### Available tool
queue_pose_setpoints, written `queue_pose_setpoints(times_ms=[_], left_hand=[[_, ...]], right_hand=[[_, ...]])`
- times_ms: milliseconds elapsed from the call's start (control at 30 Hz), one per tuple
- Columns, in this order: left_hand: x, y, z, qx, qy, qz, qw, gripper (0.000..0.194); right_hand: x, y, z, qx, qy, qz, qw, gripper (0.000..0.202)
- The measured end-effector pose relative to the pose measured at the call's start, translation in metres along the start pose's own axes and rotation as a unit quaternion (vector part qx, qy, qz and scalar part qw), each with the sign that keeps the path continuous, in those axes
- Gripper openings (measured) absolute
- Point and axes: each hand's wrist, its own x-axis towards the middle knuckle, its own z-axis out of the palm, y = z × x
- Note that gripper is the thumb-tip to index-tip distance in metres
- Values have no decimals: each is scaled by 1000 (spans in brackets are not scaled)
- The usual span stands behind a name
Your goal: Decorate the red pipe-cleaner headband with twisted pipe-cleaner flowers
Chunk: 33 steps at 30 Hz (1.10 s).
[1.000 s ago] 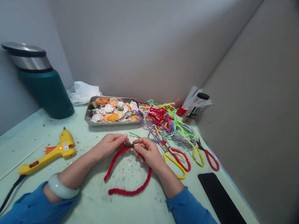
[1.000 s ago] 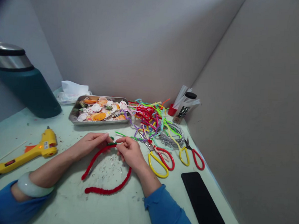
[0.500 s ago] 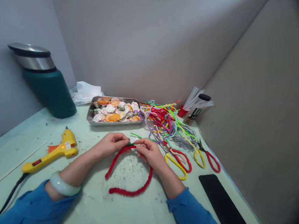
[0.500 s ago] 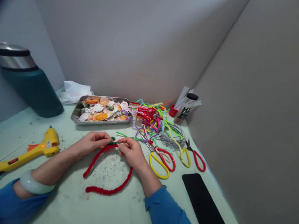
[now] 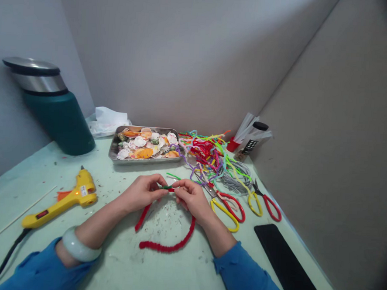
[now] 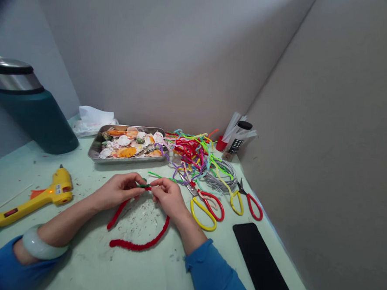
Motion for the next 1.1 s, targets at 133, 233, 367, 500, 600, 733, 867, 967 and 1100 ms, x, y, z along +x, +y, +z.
queue_pose_setpoints(times_ms=[133,233,367,500,600,733,867,967,1100], left_hand=[[-2,4,0,144,34,39,988,17],[-2,5,2,195,38,54,979,13],[-2,4,4,224,41,61,972,13],[-1,5,4,227,31,59,972,14],[-1,6,4,238,31,60,969,14],[-1,4,3,247,26,46,968,14],[-1,3,4,235,13,45,971,13],[-2,4,4,234,2,50,971,15],[-3,6,5,258,8,57,964,15]], right_hand=[[0,6,-1,-101,23,-44,994,13],[-3,7,-2,-236,48,-118,963,11],[-5,6,-4,-348,54,-182,918,11],[-6,6,-5,-373,48,-194,906,11],[-5,6,-5,-385,48,-197,900,10],[-5,6,-6,-397,36,-199,895,10],[-4,8,-9,-399,26,-208,893,11],[-3,9,-10,-403,25,-214,890,10],[-4,8,-9,-405,24,-218,888,10]])
